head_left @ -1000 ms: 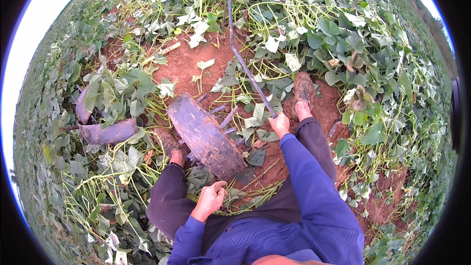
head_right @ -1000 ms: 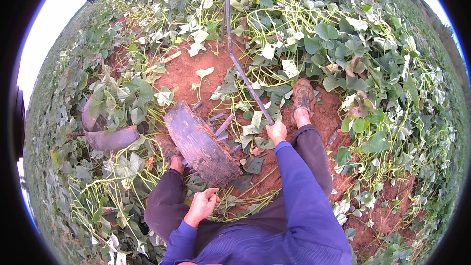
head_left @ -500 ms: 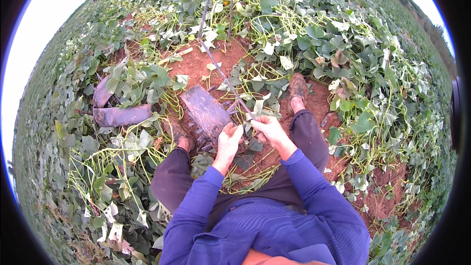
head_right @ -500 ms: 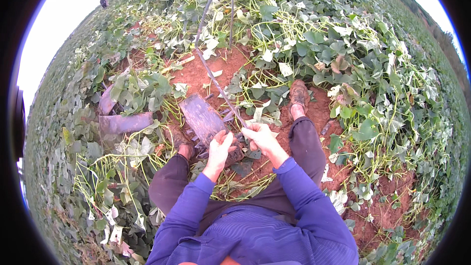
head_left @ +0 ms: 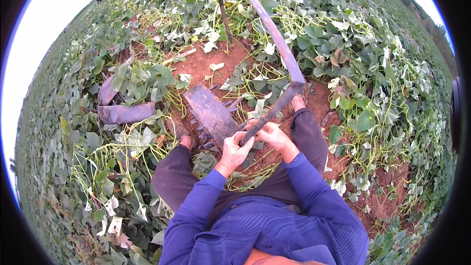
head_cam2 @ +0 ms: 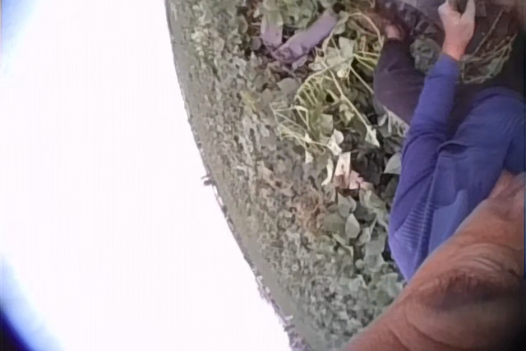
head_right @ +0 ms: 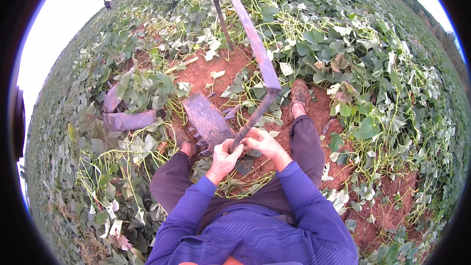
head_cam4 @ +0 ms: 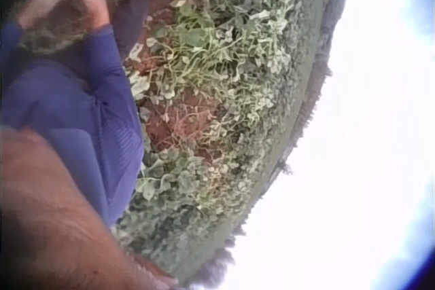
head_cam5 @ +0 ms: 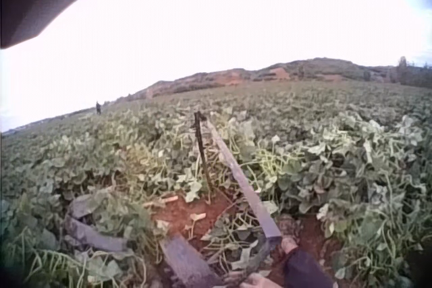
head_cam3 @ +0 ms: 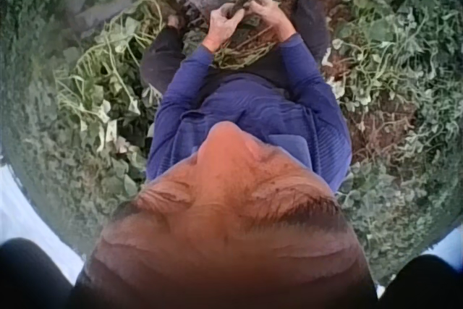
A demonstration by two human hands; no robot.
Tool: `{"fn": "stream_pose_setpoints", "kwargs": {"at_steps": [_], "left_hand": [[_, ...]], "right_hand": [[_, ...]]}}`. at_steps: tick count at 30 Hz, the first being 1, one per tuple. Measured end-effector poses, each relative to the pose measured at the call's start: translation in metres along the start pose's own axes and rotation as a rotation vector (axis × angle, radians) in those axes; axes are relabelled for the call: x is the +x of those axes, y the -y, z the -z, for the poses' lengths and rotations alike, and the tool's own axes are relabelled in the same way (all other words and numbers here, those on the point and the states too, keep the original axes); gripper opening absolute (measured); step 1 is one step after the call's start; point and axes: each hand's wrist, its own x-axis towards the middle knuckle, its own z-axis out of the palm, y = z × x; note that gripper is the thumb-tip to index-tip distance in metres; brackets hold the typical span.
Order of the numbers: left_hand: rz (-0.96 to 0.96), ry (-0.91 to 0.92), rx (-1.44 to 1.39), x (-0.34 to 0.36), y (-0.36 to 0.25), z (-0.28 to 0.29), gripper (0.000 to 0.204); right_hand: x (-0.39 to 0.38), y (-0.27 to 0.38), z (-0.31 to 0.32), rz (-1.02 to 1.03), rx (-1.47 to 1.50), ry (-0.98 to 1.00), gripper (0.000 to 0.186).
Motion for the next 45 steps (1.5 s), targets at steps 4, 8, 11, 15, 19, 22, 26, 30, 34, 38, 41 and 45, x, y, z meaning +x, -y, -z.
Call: {"fn": "stream_pose_setpoints", "kwargs": {"at_steps": [4, 8, 11, 15, 19, 22, 26, 30, 34, 38, 41, 45], "left_hand": [[0.125, 0.006, 0.091, -0.04, 0.045, -0.009, 0.014], [0.184, 0.039, 0.233, -0.065, 0.071, -0.014, 0.021], [0.236, 0.194, 0.4, -0.069, 0.073, -0.013, 0.034], [0.201, 0.394, 0.587, -0.063, 0.076, -0.013, 0.089], [0.248, 0.408, 0.443, -0.049, 0.04, -0.004, 0.105], [0.142, 0.105, 0.103, -0.031, 0.011, 0.011, 0.079], [0.097, -0.002, -0.062, 0.015, -0.032, 0.027, 0.071], [0.068, 0.111, 0.344, 0.062, -0.066, 0.015, 0.088], [0.244, 0.213, 0.358, 0.084, -0.051, 0.0, 0.057], [0.219, -0.046, 0.215, 0.07, -0.033, 0.007, 0.03], [0.168, -0.099, 0.158, 0.058, -0.033, 0.031, 0.019], [0.079, -0.108, 0.172, 0.046, -0.036, 0.043, 0.022]], "right_hand": [[0.005, 0.094, -0.021, 0.27, 0.53, 0.159, 0.118], [0.0, 0.152, -0.01, 0.425, 0.497, 0.045, 0.119], [0.005, 0.165, -0.005, 0.357, 0.334, -0.184, 0.058], [0.022, 0.142, -0.005, 0.247, -0.008, -0.334, 0.032], [0.02, 0.094, -0.015, 0.145, -0.229, -0.298, 0.029], [0.017, 0.067, -0.023, 0.049, -0.27, -0.198, 0.03], [0.019, 0.052, -0.049, 0.111, -0.741, 0.001, 0.024], [0.024, 0.027, -0.061, 0.334, -0.967, 0.184, 0.022], [0.015, 0.0, -0.064, 0.321, -1.179, 0.322, 0.02], [-0.001, 0.002, -0.06, 0.233, -1.206, 0.289, 0.05], [-0.02, 0.018, -0.046, 0.18, -1.163, 0.139, 0.074], [-0.033, 0.022, 0.004, 0.489, -1.178, -0.534, 0.076]]}}
